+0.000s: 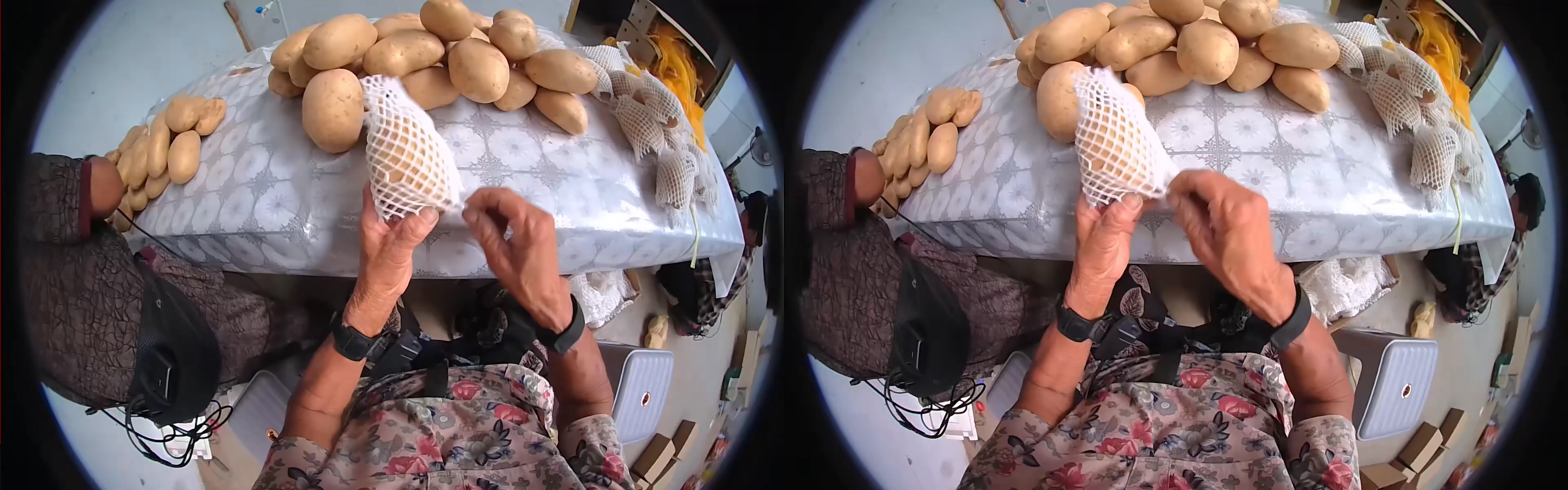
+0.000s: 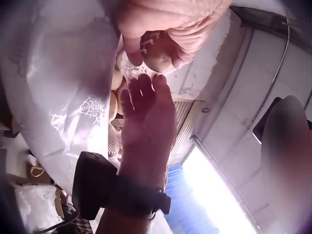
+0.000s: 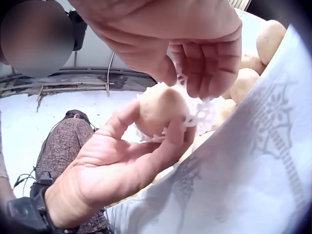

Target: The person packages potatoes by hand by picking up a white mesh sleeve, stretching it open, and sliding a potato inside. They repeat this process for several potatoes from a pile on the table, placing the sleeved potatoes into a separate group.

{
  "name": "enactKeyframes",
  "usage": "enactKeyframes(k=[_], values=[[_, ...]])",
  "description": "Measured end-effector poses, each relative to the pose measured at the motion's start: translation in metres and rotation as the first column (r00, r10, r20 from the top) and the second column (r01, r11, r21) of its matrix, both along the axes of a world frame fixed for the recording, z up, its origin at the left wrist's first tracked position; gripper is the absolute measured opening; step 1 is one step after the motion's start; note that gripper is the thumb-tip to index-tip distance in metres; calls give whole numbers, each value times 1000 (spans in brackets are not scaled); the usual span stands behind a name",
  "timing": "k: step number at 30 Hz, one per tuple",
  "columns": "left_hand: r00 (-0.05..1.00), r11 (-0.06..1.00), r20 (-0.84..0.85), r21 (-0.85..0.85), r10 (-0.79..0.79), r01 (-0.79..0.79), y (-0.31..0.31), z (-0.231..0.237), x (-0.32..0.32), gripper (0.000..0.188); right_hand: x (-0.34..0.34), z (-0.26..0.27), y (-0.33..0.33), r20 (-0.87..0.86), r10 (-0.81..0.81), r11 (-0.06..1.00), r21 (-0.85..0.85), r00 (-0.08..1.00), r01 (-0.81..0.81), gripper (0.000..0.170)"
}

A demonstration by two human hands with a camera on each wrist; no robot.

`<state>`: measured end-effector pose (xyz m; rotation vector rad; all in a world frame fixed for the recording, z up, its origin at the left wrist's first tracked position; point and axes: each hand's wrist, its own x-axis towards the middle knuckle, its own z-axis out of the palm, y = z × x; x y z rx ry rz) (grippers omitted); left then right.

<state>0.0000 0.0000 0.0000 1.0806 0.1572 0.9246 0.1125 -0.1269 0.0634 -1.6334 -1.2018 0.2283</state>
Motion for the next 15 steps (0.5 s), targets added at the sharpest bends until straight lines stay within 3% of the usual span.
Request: enactKeyframes(k=[2,5,6,9,11,13,15], values=[[995,999,95,-35,-31,35,3,-7,-3,70,-9,-3,-9,-35,82,994,-67,996,-84,9],[998,987,64,-160,-1,11,4,3,-6,66,3,-14,-11,-27,215,943,-256,976,-215,12],[999,988,50,-150,-19,26,3,10,-9,67,4,-10,-14,-27,100,965,-241,995,-103,16],[998,998,-50,-49,-41,38,6,17,-14,72,22,1,-16,-181,-121,988,69,976,135,31],[996,994,-86,105,-17,26,3,22,-10,75,27,22,-5,-216,-99,975,176,971,138,40],[995,979,-100,202,21,0,-1,22,-3,77,31,20,15,-336,40,979,201,941,30,60],[991,968,-113,246,75,-46,-9,17,1,79,20,23,26,-409,308,951,100,859,-293,73]])
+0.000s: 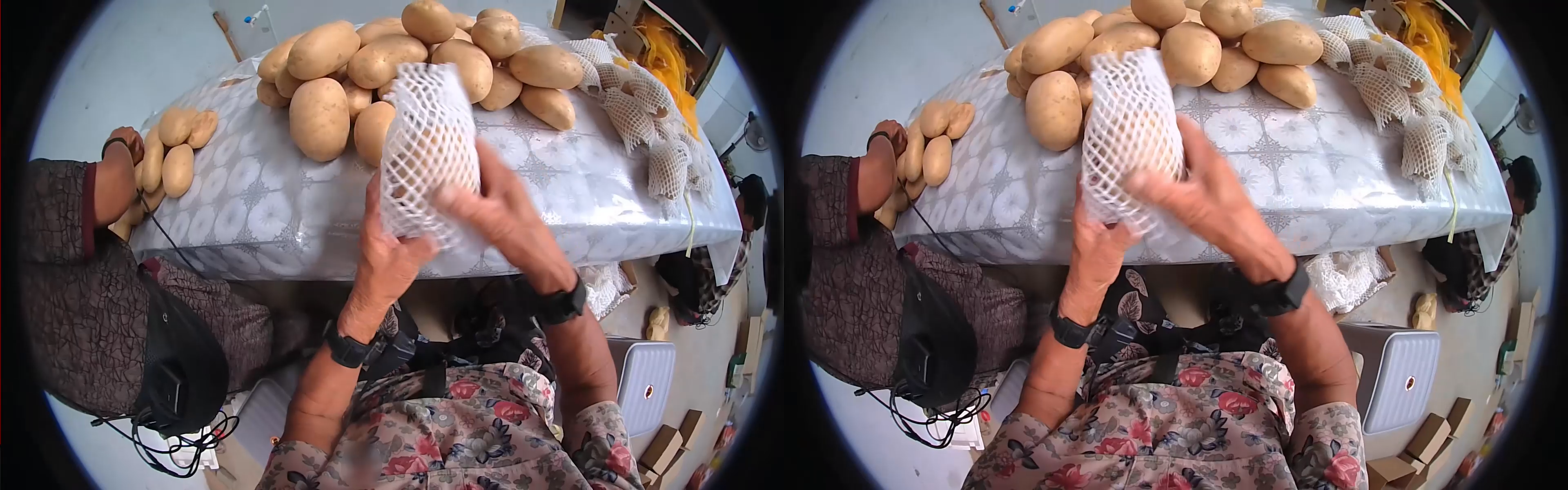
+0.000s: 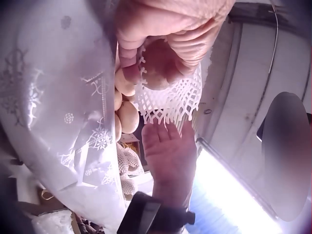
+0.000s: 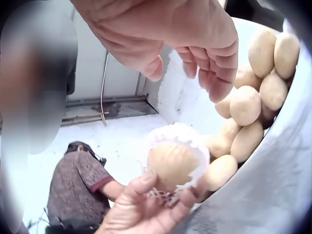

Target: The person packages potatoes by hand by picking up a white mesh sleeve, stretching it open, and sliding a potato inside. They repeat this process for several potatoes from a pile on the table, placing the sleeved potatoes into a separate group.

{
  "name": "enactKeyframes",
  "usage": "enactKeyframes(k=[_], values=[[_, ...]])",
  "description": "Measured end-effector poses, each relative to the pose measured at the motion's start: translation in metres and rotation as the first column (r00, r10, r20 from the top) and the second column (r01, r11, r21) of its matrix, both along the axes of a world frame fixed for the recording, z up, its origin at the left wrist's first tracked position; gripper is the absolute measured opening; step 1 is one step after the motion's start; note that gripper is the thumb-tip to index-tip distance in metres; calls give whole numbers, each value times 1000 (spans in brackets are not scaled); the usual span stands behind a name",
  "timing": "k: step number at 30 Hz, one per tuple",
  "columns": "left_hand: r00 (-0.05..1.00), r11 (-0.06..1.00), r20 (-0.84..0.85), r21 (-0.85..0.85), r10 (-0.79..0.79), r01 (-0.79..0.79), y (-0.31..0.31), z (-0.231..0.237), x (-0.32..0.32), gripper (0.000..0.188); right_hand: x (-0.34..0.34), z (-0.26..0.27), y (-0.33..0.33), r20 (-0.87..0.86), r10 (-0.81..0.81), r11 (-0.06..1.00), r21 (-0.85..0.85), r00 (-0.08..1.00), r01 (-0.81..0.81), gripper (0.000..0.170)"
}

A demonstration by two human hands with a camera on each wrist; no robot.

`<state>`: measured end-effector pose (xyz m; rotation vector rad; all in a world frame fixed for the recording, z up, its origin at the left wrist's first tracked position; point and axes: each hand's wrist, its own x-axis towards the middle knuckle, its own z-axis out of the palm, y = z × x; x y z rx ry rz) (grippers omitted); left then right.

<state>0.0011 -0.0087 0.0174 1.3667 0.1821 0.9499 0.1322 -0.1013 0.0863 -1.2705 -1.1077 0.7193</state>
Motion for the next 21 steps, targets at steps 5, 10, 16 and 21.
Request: enactKeyframes(k=[5,10,16,21], values=[[909,771,-27,540,417,-338,4,1,-3,71,-18,-26,4,-256,75,997,43,964,-67,82],[974,952,-158,283,165,-115,-7,18,-15,61,-24,-24,-1,-521,32,993,113,853,32,73],[981,985,-92,-18,172,-174,1,49,-40,63,-18,-17,-13,-234,-173,984,3,957,179,68],[984,984,-135,-113,119,-134,-24,22,-18,74,-26,-18,-8,383,-46,993,115,923,2,79]])
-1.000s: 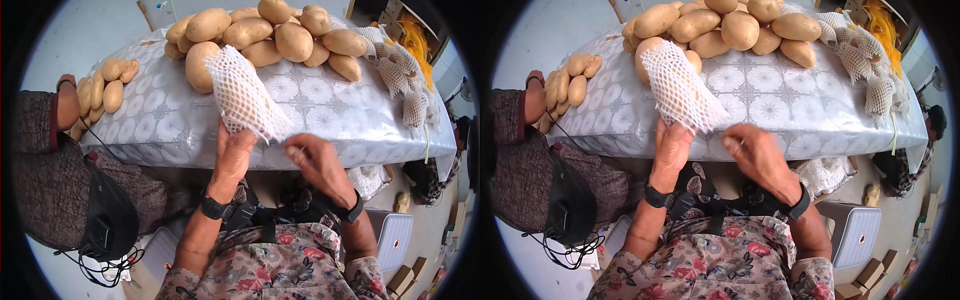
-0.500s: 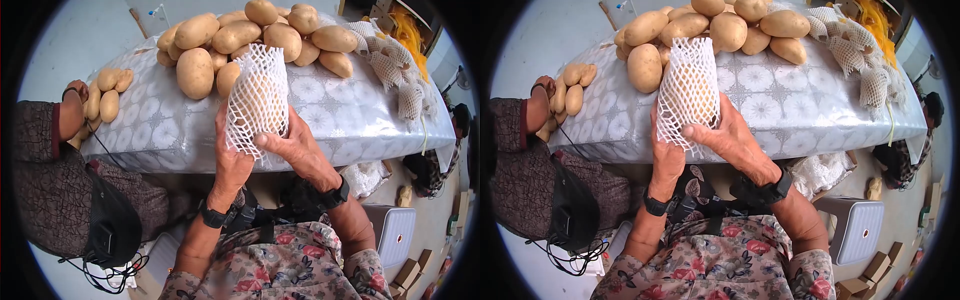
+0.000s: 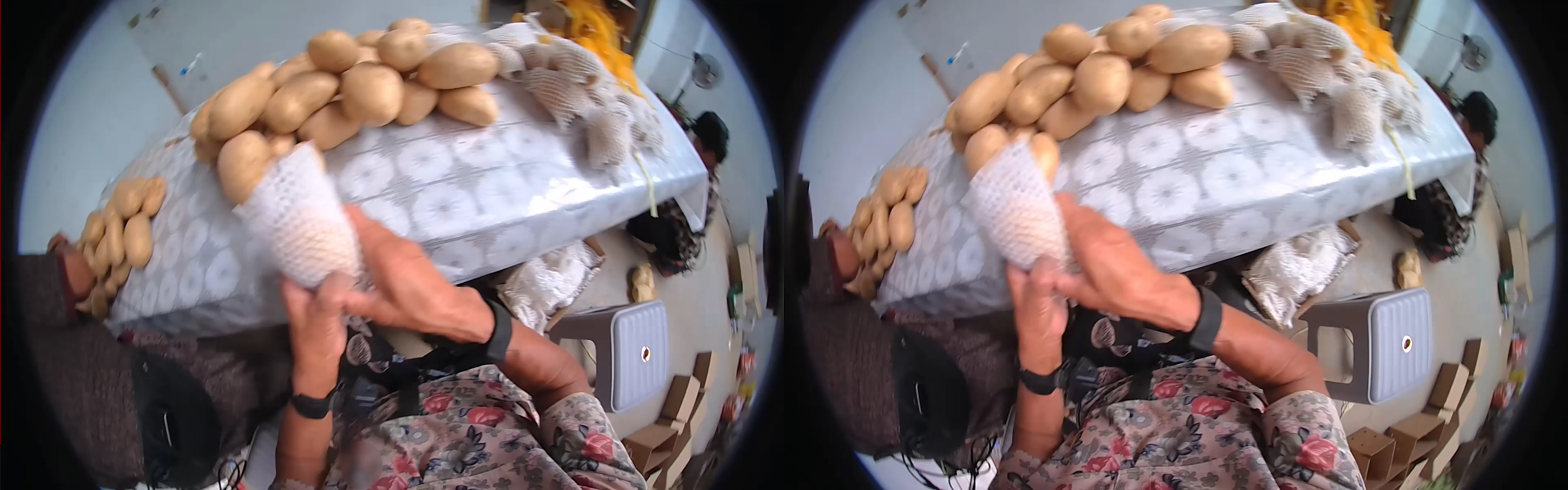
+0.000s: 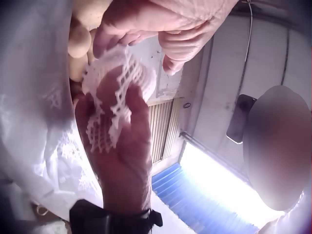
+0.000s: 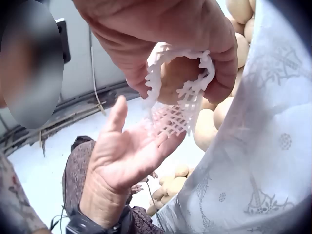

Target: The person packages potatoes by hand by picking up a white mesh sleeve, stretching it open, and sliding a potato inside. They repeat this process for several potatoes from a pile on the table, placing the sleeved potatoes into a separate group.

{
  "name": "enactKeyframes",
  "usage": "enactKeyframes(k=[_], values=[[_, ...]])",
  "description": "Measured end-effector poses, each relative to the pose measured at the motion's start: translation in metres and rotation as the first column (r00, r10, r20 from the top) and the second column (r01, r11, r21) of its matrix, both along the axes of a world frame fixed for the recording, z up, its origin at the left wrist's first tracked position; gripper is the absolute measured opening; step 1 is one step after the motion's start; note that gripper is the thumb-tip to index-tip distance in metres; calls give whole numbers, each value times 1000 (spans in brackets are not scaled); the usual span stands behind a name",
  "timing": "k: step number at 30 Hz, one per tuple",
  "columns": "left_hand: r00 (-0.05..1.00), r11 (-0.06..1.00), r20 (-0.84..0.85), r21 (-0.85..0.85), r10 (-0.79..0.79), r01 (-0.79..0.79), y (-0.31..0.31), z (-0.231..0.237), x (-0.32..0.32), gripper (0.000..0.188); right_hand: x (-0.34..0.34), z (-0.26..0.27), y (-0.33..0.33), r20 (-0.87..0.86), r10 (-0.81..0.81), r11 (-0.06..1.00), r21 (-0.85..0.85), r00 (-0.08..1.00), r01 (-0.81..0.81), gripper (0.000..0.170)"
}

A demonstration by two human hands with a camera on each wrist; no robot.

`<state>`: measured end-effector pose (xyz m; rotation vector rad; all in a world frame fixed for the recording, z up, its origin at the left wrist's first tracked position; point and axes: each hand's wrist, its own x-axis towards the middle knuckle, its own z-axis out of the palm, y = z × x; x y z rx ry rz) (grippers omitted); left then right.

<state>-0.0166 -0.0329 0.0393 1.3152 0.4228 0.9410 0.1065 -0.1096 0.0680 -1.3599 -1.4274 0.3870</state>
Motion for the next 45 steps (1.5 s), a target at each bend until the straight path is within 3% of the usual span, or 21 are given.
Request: enactKeyframes(k=[1,3,6,10,12,15,16,18,19,23,24,27,29,31,32,35,36,39,43,45], values=[[995,989,77,-131,-64,73,3,-1,-2,74,7,20,-7,77,106,977,-195,991,-90,77],[989,935,134,-338,-67,109,13,-13,-8,72,13,6,-10,422,37,997,-73,906,-7,84],[990,934,110,-336,-89,122,9,-10,-7,70,11,1,-10,183,171,984,14,968,-176,92],[975,939,96,-268,-198,217,11,-17,-4,71,-7,-16,-3,27,-64,967,249,998,55,92],[962,932,65,-239,-266,274,11,-17,-2,72,4,-15,-7,-132,-50,993,97,990,63,89],[938,937,-55,57,-343,346,10,-12,5,72,11,-6,-16,-282,-131,991,-32,950,127,85],[944,944,-148,112,-294,311,9,-7,9,83,16,-3,-23,-322,-159,987,-76,933,142,86],[946,924,-173,224,-274,309,2,1,20,84,31,-1,-35,-408,-212,975,-151,888,163,86],[947,911,-185,277,-262,306,0,2,24,84,41,3,-42,-376,-258,964,-159,890,212,86],[963,854,-268,498,-14,151,14,-16,25,54,95,30,-73,-242,-476,878,-171,845,446,88],[959,835,-280,540,54,110,16,-18,24,37,112,35,-79,-152,-539,842,-125,828,525,88],[939,803,-335,578,70,146,23,-23,26,32,184,38,-104,233,-639,760,50,733,647,85],[948,858,-319,491,17,150,26,-28,27,29,201,42,-115,411,-681,688,76,606,722,78],[946,887,-324,433,-12,160,29,-27,27,30,226,27,-115,666,-624,500,-60,408,864,76],[957,875,-290,463,1,140,29,-28,29,31,245,4,-115,791,-556,447,26,255,894,76],[940,880,-342,444,-9,170,34,-29,26,32,230,9,-114,802,-548,376,-17,237,927,73],[940,878,-341,450,-1,164,33,-28,27,32,223,3,-114,801,-598,423,296,18,856,52],[938,875,-347,461,22,150,31,-24,30,32,211,15,-119,747,-652,435,231,128,870,51],[933,886,-360,440,25,147,31,-23,29,33,216,14,-133,754,-636,509,249,165,824,52],[940,893,-340,428,14,141,31,-24,30,33,198,16,-146,509,-803,553,446,309,704,31]])
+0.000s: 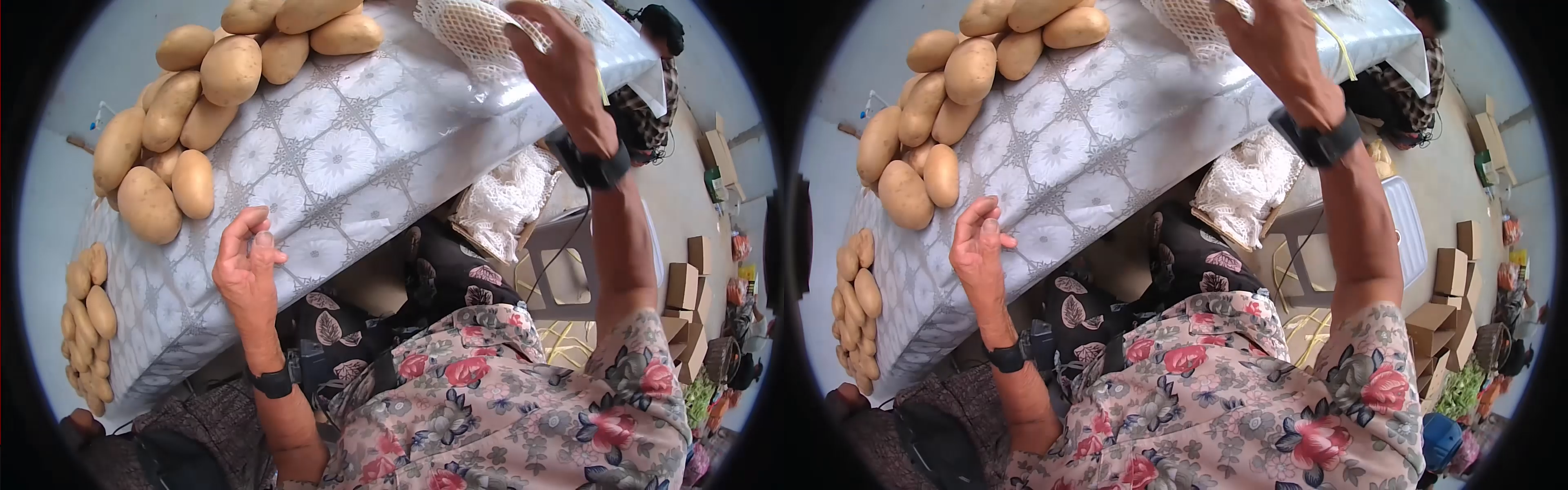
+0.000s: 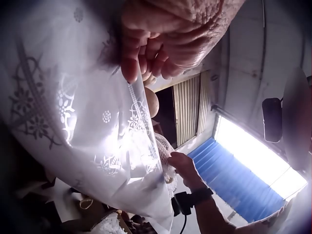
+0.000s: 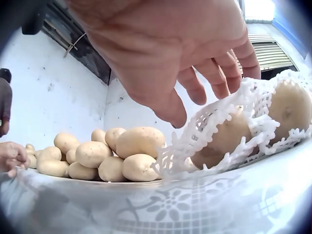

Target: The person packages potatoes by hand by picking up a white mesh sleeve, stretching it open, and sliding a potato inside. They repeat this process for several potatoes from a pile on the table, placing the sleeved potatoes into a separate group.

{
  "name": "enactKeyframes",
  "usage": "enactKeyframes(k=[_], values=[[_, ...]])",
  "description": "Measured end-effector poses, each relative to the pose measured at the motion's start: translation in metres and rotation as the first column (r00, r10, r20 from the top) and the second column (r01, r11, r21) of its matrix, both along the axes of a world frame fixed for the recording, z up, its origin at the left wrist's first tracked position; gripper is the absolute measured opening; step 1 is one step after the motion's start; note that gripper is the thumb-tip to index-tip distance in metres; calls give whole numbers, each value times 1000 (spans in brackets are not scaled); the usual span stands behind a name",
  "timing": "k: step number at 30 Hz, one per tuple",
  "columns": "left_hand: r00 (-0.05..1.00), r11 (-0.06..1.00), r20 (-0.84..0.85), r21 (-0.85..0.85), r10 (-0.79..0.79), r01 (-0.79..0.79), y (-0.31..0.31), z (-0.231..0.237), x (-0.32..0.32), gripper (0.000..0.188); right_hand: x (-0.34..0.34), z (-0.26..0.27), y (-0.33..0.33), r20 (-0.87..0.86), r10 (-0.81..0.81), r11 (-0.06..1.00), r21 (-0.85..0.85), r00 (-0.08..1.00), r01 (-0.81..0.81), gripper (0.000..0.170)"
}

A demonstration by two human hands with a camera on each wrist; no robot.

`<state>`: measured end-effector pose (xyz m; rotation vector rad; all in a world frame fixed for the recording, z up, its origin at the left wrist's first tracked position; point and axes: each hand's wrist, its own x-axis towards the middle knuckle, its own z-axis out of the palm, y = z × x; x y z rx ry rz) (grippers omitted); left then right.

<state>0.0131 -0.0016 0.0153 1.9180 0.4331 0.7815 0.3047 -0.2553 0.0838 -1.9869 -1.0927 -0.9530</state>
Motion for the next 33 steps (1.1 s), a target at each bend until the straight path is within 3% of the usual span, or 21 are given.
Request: enactKeyframes(k=[1,3,4,7,8,10,13,15,17,20,21,24,26,28,30,32,33], values=[[1000,1000,15,-7,-2,2,0,-1,0,33,-19,-1,-8,-63,-43,998,50,997,47,17],[1000,1000,26,-22,-8,9,0,-1,-1,32,-50,-16,-28,-228,-62,995,66,972,79,15],[1000,999,24,-31,-11,12,0,-1,-1,32,-57,-36,-35,-187,25,987,158,982,5,12],[999,998,36,-54,-34,36,-2,0,-2,28,-77,-98,-63,-487,-57,997,-66,871,28,22],[998,997,45,-59,-41,44,-2,1,-2,27,-80,-118,-67,-485,-93,986,-169,870,12,26],[999,999,33,-22,-36,36,-5,2,-3,30,-85,-157,-70,-260,-237,900,-422,936,111,29],[998,999,49,-15,-44,45,-13,4,-5,32,-74,-193,-88,-271,-175,870,-493,947,20,35],[995,997,70,-29,-64,66,-15,4,-8,30,-65,-200,-96,-632,-161,982,-180,758,59,37],[989,992,95,-39,-117,121,-17,4,-9,27,-76,-169,-91,-878,41,977,135,477,165,35],[974,970,95,-108,-208,218,-32,6,-8,27,-76,-138,-94,-869,356,888,429,345,163,32],[964,959,80,-106,-254,262,-39,6,-5,27,-81,-127,-91,-851,461,849,506,253,152,32],[909,899,70,-135,-410,416,-64,10,3,33,-113,-84,-61,-690,721,682,724,66,105,33],[892,861,133,-232,-433,453,-80,3,10,58,-129,-70,-36,-677,735,676,735,15,57,30],[862,782,181,-364,-473,506,-89,1,14,85,-145,-69,-8,-684,724,689,723,89,-49,28],[830,651,300,-516,-471,556,-96,0,17,73,-156,-61,12,-760,637,762,595,127,-257,27],[848,679,123,-546,-515,491,-86,-5,8,55,-159,-53,26,-828,534,830,473,174,-296,28],[843,687,38,-560,-536,462,-83,-6,5,46,-160,-52,33,-794,584,805,538,169,-249,29]])
